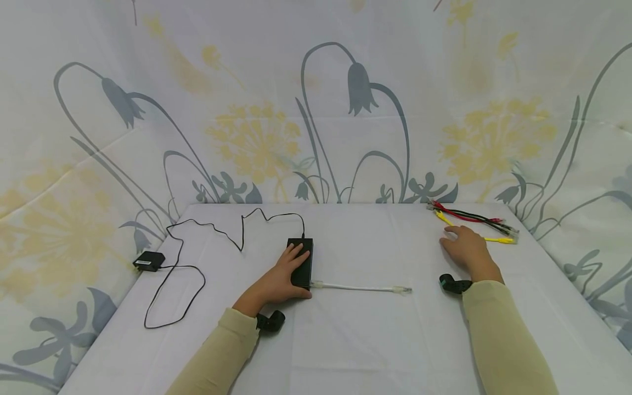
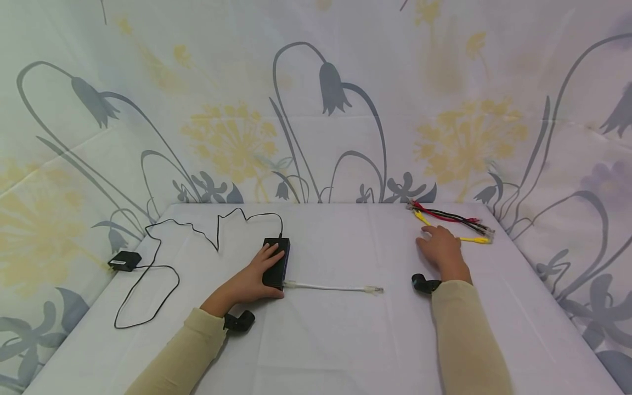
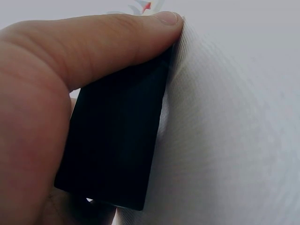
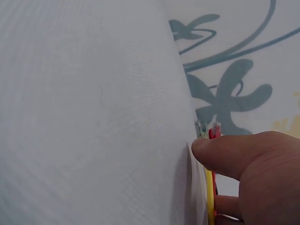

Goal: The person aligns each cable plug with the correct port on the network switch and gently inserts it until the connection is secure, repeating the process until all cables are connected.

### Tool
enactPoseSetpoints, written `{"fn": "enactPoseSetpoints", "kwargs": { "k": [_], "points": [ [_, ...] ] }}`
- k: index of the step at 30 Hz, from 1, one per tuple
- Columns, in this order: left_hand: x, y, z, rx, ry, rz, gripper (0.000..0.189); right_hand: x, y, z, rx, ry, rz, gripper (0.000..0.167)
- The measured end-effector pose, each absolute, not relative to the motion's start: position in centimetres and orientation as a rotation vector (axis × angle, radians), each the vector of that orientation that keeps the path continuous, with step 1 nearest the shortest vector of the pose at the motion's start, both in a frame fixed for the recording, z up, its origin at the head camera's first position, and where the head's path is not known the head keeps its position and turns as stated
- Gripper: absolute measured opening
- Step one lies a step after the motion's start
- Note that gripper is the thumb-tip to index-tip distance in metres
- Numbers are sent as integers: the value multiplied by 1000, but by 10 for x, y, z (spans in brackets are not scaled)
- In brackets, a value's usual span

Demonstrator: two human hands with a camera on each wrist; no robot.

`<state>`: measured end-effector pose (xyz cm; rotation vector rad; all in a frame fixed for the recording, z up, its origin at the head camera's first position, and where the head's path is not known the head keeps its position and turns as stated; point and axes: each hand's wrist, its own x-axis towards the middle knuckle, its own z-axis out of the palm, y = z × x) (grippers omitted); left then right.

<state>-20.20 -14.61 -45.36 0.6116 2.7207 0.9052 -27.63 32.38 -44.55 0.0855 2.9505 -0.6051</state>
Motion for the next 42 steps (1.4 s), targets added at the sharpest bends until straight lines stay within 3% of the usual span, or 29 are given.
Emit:
{"fn": "enactPoseSetpoints", "kwargs": {
  "k": [19,33,42],
  "points": [
    [-203,-146,-453,603,2730,894,98,-272,318,-437,168,3103,-461,63],
    [-199,-145,-452,610,2724,920,97,-270,310,-436,-20,3103,-501,33],
    [-199,-145,-452,601,2727,916,96,-271,303,-434,-118,3007,-625,31]
  ]
}}
